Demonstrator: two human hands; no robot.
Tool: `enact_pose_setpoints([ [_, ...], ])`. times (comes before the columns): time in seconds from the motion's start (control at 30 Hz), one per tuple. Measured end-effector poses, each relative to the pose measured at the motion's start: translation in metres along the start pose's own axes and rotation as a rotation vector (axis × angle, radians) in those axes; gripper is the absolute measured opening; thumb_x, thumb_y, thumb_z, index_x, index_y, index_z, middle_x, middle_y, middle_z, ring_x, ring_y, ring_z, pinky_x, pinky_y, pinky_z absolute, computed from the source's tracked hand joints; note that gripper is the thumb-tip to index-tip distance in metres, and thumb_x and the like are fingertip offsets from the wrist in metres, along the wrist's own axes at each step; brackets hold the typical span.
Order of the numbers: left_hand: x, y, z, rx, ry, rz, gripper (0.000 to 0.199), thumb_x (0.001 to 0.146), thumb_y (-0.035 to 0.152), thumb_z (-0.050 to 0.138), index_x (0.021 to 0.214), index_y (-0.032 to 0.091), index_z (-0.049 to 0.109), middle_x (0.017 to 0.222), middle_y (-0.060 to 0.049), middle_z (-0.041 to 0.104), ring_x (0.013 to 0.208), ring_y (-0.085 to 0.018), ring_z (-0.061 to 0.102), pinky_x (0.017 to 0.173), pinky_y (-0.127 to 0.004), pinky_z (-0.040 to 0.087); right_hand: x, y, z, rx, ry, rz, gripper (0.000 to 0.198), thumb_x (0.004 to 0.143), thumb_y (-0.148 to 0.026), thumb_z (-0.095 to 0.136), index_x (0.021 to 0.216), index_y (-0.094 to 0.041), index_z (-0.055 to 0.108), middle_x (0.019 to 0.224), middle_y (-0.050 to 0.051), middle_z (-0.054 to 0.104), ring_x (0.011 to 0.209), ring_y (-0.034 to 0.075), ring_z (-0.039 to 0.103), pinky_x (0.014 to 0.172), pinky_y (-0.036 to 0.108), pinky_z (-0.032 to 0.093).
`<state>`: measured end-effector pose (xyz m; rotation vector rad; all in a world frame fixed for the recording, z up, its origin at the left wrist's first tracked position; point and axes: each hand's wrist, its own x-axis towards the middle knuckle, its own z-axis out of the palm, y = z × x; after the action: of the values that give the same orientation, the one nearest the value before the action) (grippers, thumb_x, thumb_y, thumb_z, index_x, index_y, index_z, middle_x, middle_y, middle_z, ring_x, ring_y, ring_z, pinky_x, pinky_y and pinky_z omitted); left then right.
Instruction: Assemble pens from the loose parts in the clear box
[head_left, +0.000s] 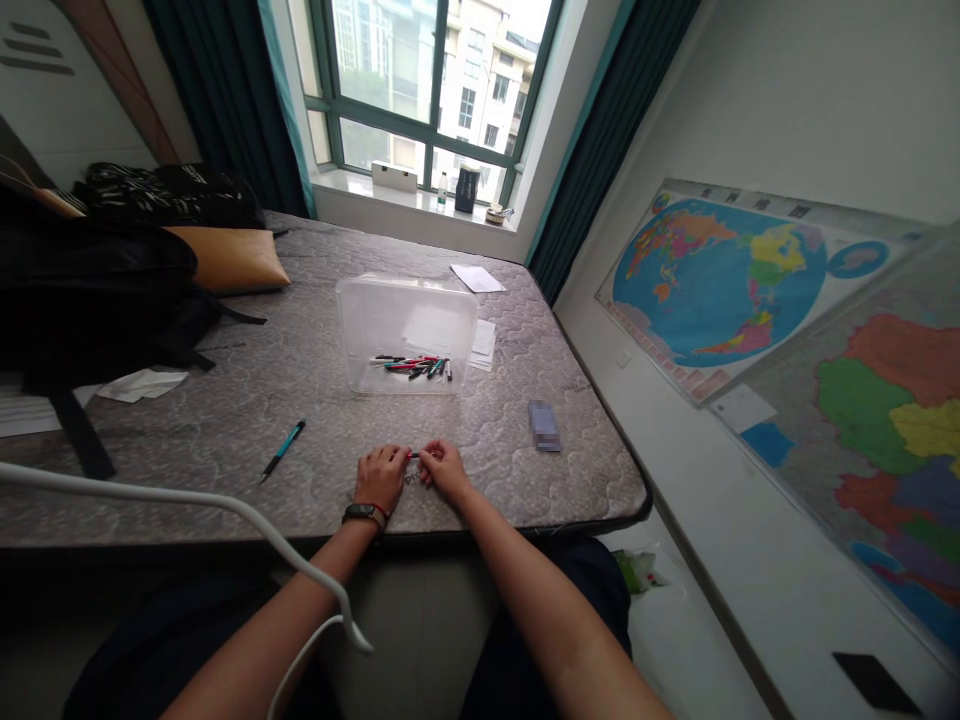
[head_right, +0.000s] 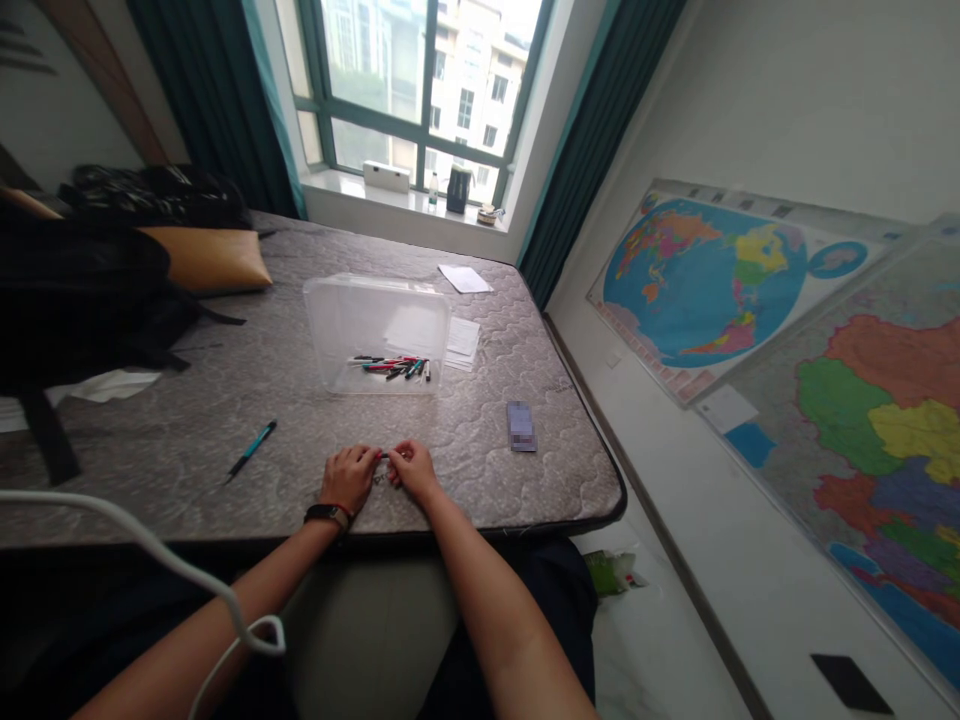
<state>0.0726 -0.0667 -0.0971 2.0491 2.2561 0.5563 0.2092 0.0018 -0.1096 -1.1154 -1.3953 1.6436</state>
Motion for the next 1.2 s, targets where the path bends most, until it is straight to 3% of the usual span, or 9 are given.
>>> enact_pose_setpoints([
  [0.1, 0.000, 0.001, -0.003, 0.009, -0.016, -0.004, 0.034, 0.097, 0.029, 0.034, 0.117, 0.028, 0.062, 0.113, -0.010, 0.061, 0.106, -0.025, 0.050, 0.089, -0.039, 0.033, -0.002, -0.004, 0.000, 0.063, 0.008, -0.005, 0.048, 0.068, -0.041, 0.073, 0.103, -0.022, 0.046, 0.087, -0.002, 0.065, 0.053, 0.010, 0.064, 0.041, 0.018, 0.048],
  [0.27, -0.001, 0.001, -0.006, 0.022, -0.052, -0.010, 0.032, 0.097, 0.028, 0.035, 0.114, 0.028, 0.062, 0.112, -0.010, 0.061, 0.104, -0.025, 0.050, 0.085, -0.037, 0.033, -0.002, -0.007, 0.000, -0.050, -0.056, 0.055, 0.030, 0.078, -0.044, 0.063, 0.088, -0.018, 0.050, 0.063, -0.005, 0.059, 0.041, 0.007, 0.054, 0.037, 0.015, 0.041],
  [0.4, -0.001, 0.001, -0.007, 0.022, -0.051, -0.010, 0.031, 0.096, 0.026, 0.037, 0.114, 0.028, 0.061, 0.113, -0.009, 0.060, 0.105, -0.025, 0.049, 0.086, -0.037, 0.033, -0.003, -0.008, -0.002, 0.032, -0.046, 0.035, 0.043, 0.070, -0.033, 0.072, 0.104, -0.023, 0.047, 0.082, -0.005, 0.064, 0.054, 0.010, 0.064, 0.043, 0.018, 0.049],
  [0.57, -0.001, 0.001, -0.006, 0.006, -0.014, -0.001, 0.030, 0.097, 0.027, 0.035, 0.108, 0.026, 0.063, 0.108, -0.010, 0.060, 0.100, -0.025, 0.050, 0.083, -0.036, 0.034, -0.003, -0.006, -0.002, -0.030, -0.101, 0.077, 0.023, 0.083, -0.038, 0.059, 0.092, -0.018, 0.052, 0.063, -0.004, 0.061, 0.044, 0.009, 0.057, 0.039, 0.017, 0.044],
  [0.73, 0.000, 0.003, -0.008, -0.021, -0.024, -0.016, 0.030, 0.098, 0.031, 0.034, 0.104, 0.024, 0.063, 0.107, -0.010, 0.060, 0.100, -0.024, 0.052, 0.082, -0.036, 0.035, -0.001, -0.001, 0.001, 0.047, -0.027, 0.024, 0.034, 0.081, -0.038, 0.061, 0.108, -0.023, 0.046, 0.079, -0.004, 0.063, 0.055, 0.010, 0.063, 0.042, 0.017, 0.047],
  [0.87, 0.001, 0.005, -0.011, -0.035, -0.080, -0.013, 0.032, 0.098, 0.038, 0.034, 0.102, 0.024, 0.062, 0.108, -0.008, 0.058, 0.100, -0.022, 0.053, 0.082, -0.033, 0.036, 0.000, 0.000, -0.001, -0.052, -0.077, 0.045, 0.027, 0.083, -0.043, 0.056, 0.093, -0.020, 0.049, 0.059, -0.007, 0.056, 0.039, 0.007, 0.051, 0.034, 0.016, 0.038],
  [1.0, 0.000, 0.003, -0.010, -0.031, -0.079, 0.009, 0.034, 0.098, 0.045, 0.033, 0.104, 0.025, 0.060, 0.110, -0.007, 0.056, 0.096, -0.020, 0.056, 0.080, -0.031, 0.038, -0.002, -0.003, -0.003, 0.031, -0.019, 0.015, 0.043, 0.072, -0.037, 0.068, 0.105, -0.022, 0.045, 0.064, -0.009, 0.058, 0.040, 0.007, 0.052, 0.036, 0.016, 0.040],
  [1.1, 0.000, 0.003, -0.009, -0.022, -0.069, 0.007, 0.035, 0.098, 0.046, 0.032, 0.103, 0.025, 0.060, 0.108, -0.007, 0.056, 0.094, -0.020, 0.056, 0.079, -0.030, 0.038, -0.002, -0.006, -0.004, 0.056, -0.040, 0.051, 0.037, 0.073, -0.043, 0.067, 0.094, -0.020, 0.048, 0.058, -0.008, 0.057, 0.039, 0.008, 0.051, 0.035, 0.016, 0.036],
  [1.2, 0.000, 0.003, -0.009, -0.016, -0.058, -0.003, 0.036, 0.098, 0.046, 0.032, 0.100, 0.024, 0.060, 0.105, -0.006, 0.058, 0.094, -0.020, 0.057, 0.079, -0.030, 0.038, -0.003, -0.007, -0.005, 0.130, 0.034, 0.039, 0.033, 0.071, -0.042, 0.069, 0.084, -0.018, 0.050, 0.055, -0.007, 0.056, 0.039, 0.007, 0.048, 0.035, 0.016, 0.033],
])
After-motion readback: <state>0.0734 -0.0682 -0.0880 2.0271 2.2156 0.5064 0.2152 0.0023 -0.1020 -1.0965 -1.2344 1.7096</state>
